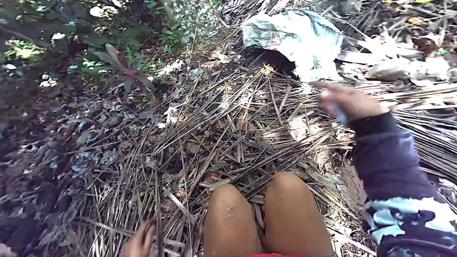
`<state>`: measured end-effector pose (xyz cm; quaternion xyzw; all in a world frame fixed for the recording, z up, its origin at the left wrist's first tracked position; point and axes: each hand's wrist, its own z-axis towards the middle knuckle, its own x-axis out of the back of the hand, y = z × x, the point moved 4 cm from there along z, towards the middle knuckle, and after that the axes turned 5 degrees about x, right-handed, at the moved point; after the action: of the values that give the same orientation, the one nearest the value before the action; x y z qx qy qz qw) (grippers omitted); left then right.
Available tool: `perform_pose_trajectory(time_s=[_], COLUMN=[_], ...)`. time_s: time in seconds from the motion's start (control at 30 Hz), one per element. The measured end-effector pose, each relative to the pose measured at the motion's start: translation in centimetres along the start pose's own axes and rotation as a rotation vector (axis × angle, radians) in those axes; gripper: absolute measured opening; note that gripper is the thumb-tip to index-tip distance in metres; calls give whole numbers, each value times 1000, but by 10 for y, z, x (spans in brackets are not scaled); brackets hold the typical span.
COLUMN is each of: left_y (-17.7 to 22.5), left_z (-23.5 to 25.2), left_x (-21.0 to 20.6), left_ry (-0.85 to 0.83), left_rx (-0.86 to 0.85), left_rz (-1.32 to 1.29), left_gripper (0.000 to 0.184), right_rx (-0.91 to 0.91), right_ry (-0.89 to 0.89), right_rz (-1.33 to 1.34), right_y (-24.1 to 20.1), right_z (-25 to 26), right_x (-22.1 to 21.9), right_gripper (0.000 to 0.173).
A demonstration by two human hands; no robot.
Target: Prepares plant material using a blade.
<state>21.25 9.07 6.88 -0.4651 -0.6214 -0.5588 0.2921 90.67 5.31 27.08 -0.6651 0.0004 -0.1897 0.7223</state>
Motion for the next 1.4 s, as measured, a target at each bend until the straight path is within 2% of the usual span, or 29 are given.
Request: perform_pose_trajectory(time_s=[0.07, 0.17, 0.23, 0.33, 0.4, 0.5, 0.6, 0.63, 0.7, 0.83, 0.9, 0.97, 1.07, 1.1, 1.13, 1.17, 1.3, 1.33, 1.4], left_y=[93, 201, 245, 274, 280, 289, 297, 297, 291, 258, 250, 253, 264, 264, 262, 255, 196, 184, 183], left_z=[22, 32, 32, 32, 32, 29, 29, 29, 28, 16, 14, 15, 23, 24, 25, 26, 23, 21, 20], left_x=[0, 4, 5, 4, 4, 4, 5, 6, 5, -5, -8, -8, -4, -2, -1, 0, -10, -13, -16], left_ry=[1, -112, -228, -392, -450, -451, -421, -425, -471, -598, -621, -603, -589, -594, -606, -627, -743, -743, -641], left_rx=[-34, -87, -195, -222, -157, -73, -143, -180, -219, -156, -120, -88, -111, -119, -131, -140, -118, -114, -147], left_rz=[-183, -435, -596, -878, -1010, -1062, -1058, -1049, -1007, -978, -1000, -1014, -1024, -1031, -1034, -1035, -1028, -1025, -970], left_gripper=[41, 42, 46, 57, 52, 26, 25, 25, 24, 23, 23, 26, 26, 25, 23, 21, 20, 22, 22], right_rx=[-93, -58, -56, -12, 10, 44, 48, 59, 122, 350, 368, 290, 79, 50, 53, 73, 264, 284, 285], right_ry=[-214, -463, -538, -575, -572, -609, -813, -833, -725, -225, -104, -210, -666, -775, -806, -759, -344, -290, -276], right_rz=[-114, -66, 31, 358, 497, 534, 434, 437, 454, 546, 546, 529, 439, 417, 408, 400, 521, 556, 541], right_y=[2, 15, 13, 12, 11, 13, 10, 9, 5, -3, -7, -2, 13, 13, 11, 7, -8, -11, -13], right_z=[-8, -13, -16, -16, -16, -24, -46, -48, -38, 19, 22, 2, -40, -49, -50, -43, 7, 13, 13], right_x=[-78, -181, -224, -246, -243, -243, -260, -262, -243, -149, -134, -164, -245, -260, -264, -254, -172, -160, -160], right_gripper=[47, 58, 60, 47, 45, 45, 47, 45, 40, 33, 32, 37, 43, 44, 43, 41, 34, 34, 35])
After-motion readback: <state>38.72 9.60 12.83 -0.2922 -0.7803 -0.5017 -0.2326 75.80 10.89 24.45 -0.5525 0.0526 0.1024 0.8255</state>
